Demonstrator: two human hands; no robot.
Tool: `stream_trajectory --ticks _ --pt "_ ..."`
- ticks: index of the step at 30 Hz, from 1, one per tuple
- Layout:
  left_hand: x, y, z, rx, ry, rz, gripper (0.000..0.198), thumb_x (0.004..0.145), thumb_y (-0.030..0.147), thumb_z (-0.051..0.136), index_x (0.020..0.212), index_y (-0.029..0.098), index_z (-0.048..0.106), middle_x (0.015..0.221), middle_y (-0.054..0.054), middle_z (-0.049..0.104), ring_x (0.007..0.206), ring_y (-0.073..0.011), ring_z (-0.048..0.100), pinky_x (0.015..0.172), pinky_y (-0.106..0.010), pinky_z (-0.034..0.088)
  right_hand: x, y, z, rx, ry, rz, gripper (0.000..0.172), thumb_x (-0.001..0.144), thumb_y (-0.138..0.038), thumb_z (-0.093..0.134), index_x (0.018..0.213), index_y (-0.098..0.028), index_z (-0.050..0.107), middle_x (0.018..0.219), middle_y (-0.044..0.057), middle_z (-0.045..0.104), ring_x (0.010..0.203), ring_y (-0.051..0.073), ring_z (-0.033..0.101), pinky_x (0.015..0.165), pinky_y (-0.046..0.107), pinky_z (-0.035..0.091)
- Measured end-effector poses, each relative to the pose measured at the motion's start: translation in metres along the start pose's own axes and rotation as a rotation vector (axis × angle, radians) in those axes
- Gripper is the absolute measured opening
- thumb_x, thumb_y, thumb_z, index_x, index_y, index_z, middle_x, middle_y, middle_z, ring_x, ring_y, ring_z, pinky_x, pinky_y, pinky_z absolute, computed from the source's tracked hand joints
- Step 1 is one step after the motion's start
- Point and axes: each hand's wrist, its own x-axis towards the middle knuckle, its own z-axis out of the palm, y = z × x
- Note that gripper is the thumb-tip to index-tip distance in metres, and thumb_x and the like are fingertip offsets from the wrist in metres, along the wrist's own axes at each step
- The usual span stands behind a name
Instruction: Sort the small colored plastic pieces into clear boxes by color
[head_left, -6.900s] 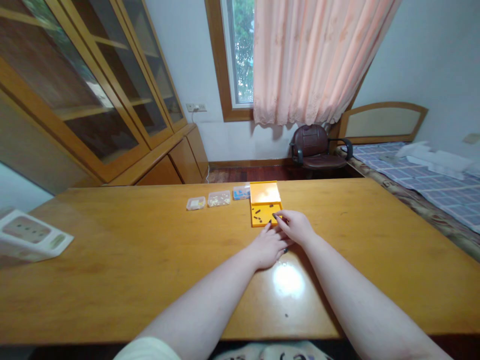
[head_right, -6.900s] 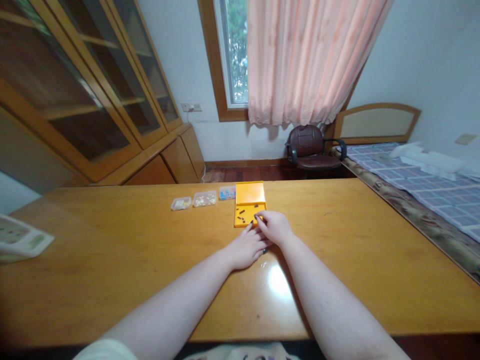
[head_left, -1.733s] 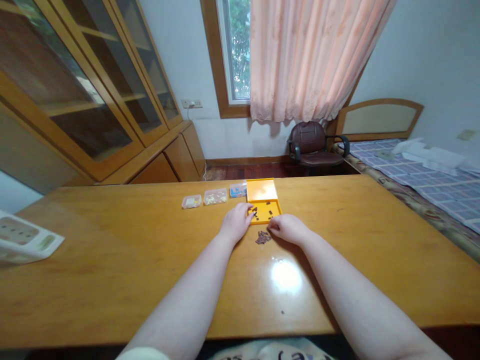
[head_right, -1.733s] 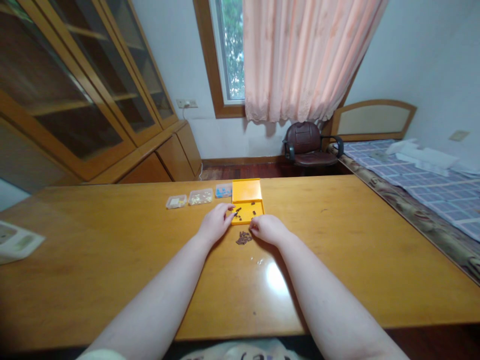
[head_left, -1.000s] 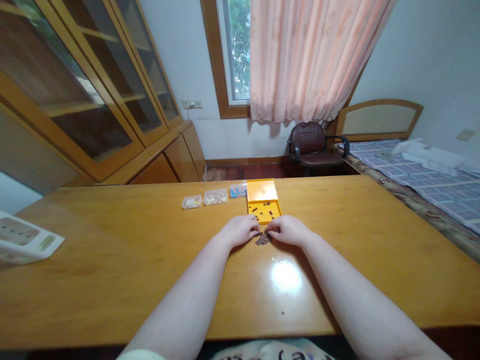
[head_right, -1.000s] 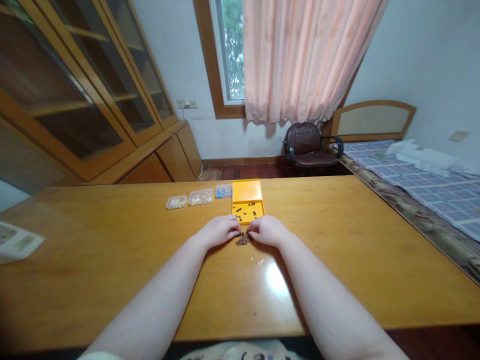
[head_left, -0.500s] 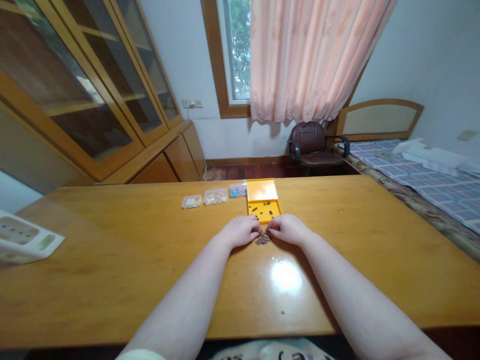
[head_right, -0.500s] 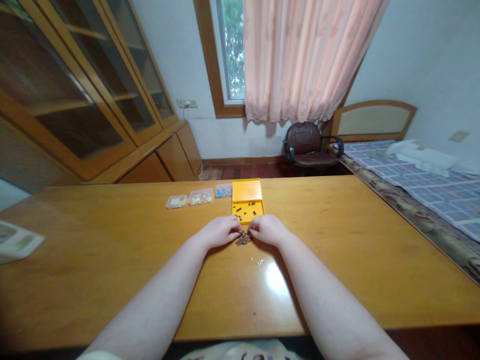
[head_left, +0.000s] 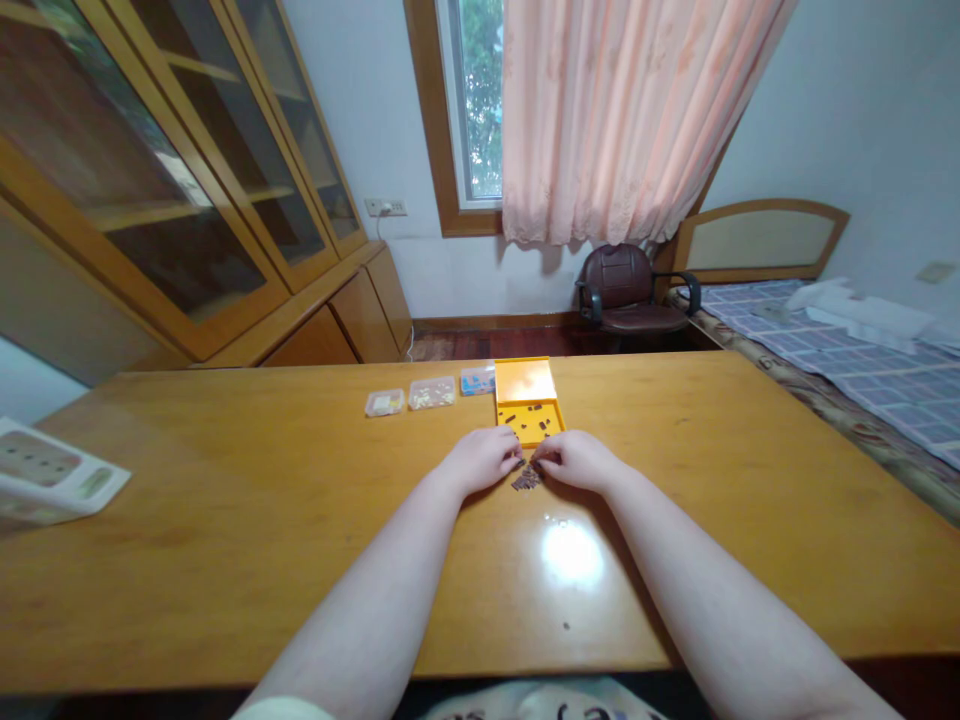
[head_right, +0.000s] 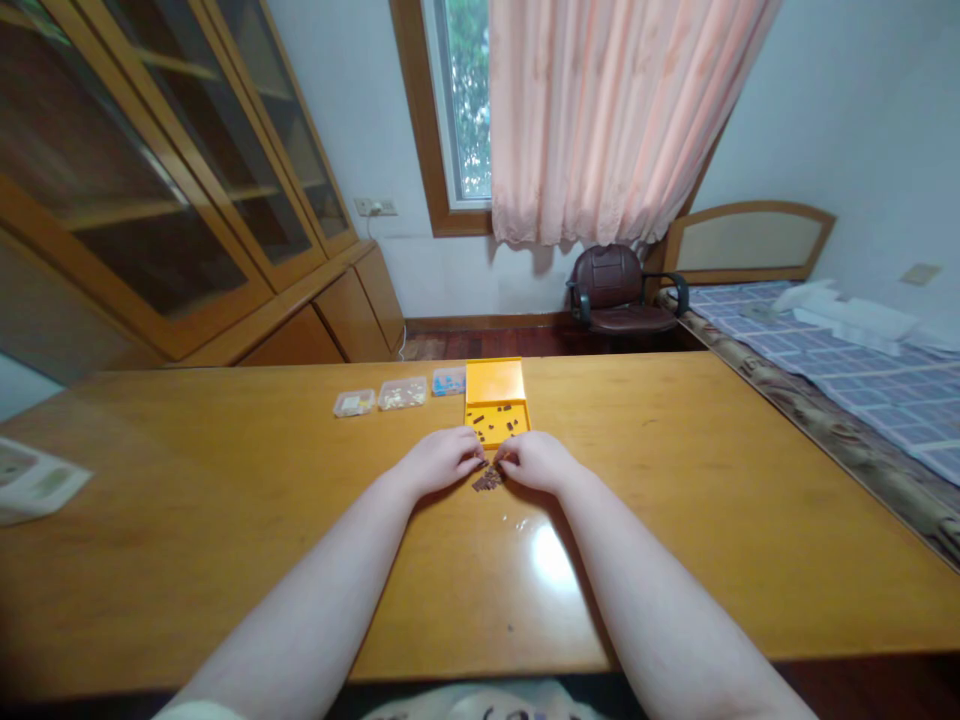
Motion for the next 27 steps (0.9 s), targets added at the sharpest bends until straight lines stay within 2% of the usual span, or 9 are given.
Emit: stream_trajectory --ticks 3,5,8,13,19,22,27 --pt "0.0006 -0.0011 -0.0013 0.033 0.125 -0.091 0.018 0.087 0.028 0.047 0.092 0.021 0.063 0.095 -0.004 0.061 0.086 -0.0161 0.057 0.077 -0.027 0.044 0.0002 -0.0007 0.0008 -0.001 -0.032 -0.018 0.024 0.079 -0.025 0.053 0.093 -0.027 0.072 0.086 0.0 0.073 0.074 0.015 0.064 0.067 0.023 0.042" --pt "0.0007 -0.0017 -0.0018 0.045 0.157 -0.157 0.019 0.087 0.027 0.047 0.097 0.021 0.063 0.099 -0.005 0.06 0.088 -0.0166 0.057 0.079 -0.028 0.045 0.0007 -0.0005 0.001 -0.01 -0.049 -0.032 0.024 0.08 -0.026 0.053 0.093 -0.028 0.073 0.088 0.0 0.073 0.077 0.016 0.064 0.069 0.023 0.043" --pt "0.0006 -0.0016 -0.0014 0.043 0.108 -0.161 0.019 0.085 0.026 0.051 0.1 0.023 0.062 0.103 -0.004 0.059 0.089 -0.0168 0.057 0.08 -0.028 0.045 0.0013 -0.0009 0.001 -0.034 -0.061 -0.03 0.023 0.08 -0.024 0.053 0.091 -0.027 0.073 0.088 0.001 0.073 0.077 0.016 0.065 0.068 0.024 0.042" --pt "0.001 0.0016 0.0023 0.019 -0.019 -0.013 0.017 0.085 0.03 0.053 0.096 0.027 0.065 0.096 -0.002 0.059 0.086 -0.0159 0.058 0.077 -0.026 0.045 0.0011 -0.0042 0.0009 -0.058 -0.044 -0.021 0.022 0.079 -0.022 0.053 0.086 -0.026 0.073 0.083 0.001 0.073 0.071 0.016 0.064 0.062 0.023 0.041" --pt "0.002 0.0026 0.0056 0.034 -0.062 -0.041 0.015 0.083 0.027 0.055 0.092 0.026 0.067 0.092 -0.002 0.06 0.084 -0.0153 0.059 0.075 -0.024 0.045 0.0006 -0.006 0.0001 -0.072 -0.029 -0.008 0.019 0.078 -0.022 0.055 0.083 -0.025 0.073 0.08 0.001 0.072 0.07 0.015 0.063 0.062 0.022 0.04" --pt "0.0023 0.0017 0.0054 0.036 -0.051 -0.052 0.014 0.083 0.028 0.054 0.089 0.025 0.067 0.092 -0.002 0.061 0.083 -0.0155 0.059 0.074 -0.024 0.045 0.0012 -0.0049 -0.0003 -0.058 0.046 0.03 0.018 0.08 -0.027 0.055 0.083 -0.024 0.073 0.077 0.002 0.071 0.067 0.014 0.061 0.061 0.022 0.04" --pt "0.0023 0.0029 0.0039 0.019 -0.048 -0.042 0.014 0.085 0.027 0.053 0.085 0.023 0.066 0.091 -0.003 0.061 0.083 -0.0156 0.058 0.075 -0.025 0.045 0.003 0.0007 0.0001 -0.017 0.312 0.18 0.023 0.083 -0.029 0.051 0.095 -0.022 0.07 0.078 0.003 0.07 0.066 0.014 0.059 0.062 0.023 0.039"
